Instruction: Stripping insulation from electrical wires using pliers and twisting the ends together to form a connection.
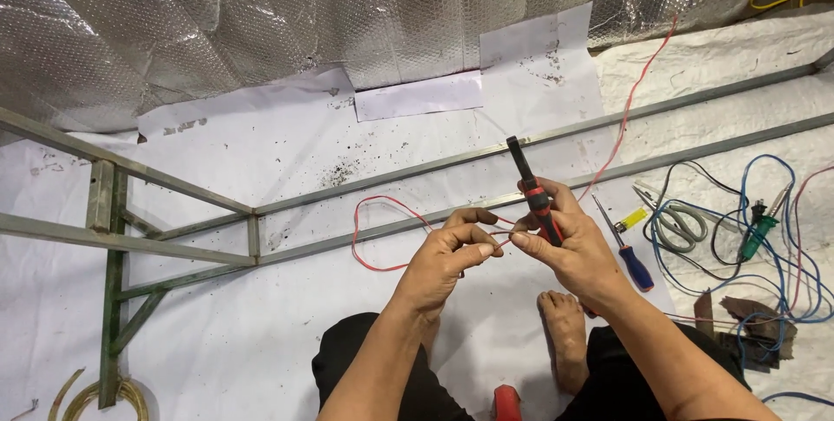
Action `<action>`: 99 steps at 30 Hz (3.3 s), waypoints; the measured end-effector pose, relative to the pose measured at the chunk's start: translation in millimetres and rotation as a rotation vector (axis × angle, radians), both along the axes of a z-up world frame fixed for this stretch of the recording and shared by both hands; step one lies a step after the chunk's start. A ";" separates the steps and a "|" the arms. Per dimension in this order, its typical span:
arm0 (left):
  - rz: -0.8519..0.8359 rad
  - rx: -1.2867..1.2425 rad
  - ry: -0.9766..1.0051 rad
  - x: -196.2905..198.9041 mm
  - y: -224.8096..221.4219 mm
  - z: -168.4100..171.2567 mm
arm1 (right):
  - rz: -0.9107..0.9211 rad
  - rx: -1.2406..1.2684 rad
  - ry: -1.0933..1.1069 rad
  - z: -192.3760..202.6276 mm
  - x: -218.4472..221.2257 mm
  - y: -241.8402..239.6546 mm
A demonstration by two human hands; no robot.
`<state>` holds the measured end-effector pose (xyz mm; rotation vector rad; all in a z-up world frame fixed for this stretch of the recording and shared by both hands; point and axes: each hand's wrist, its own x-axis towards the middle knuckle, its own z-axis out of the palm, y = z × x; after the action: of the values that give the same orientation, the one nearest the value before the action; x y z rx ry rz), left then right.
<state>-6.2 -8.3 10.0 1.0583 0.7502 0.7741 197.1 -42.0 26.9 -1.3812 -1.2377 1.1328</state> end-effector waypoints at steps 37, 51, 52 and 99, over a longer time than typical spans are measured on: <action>0.240 -0.023 0.039 13.5 7.9 -20.3 | -0.148 0.147 -0.058 -11.7 10.0 -6.4; -0.247 0.194 0.354 26.3 -12.2 21.8 | -0.324 -0.092 0.200 -22.5 14.2 -4.3; -0.248 0.210 0.386 26.1 -11.3 23.5 | -0.348 -0.054 0.201 -25.8 19.5 -2.3; 0.343 -0.173 -0.128 16.2 11.9 -28.4 | -0.027 0.216 -0.147 -44.5 -2.7 -13.9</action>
<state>10.0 3.7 -18.4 0.7248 0.8832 1.0391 194.4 -55.9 -17.6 -1.3304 -1.3979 0.8629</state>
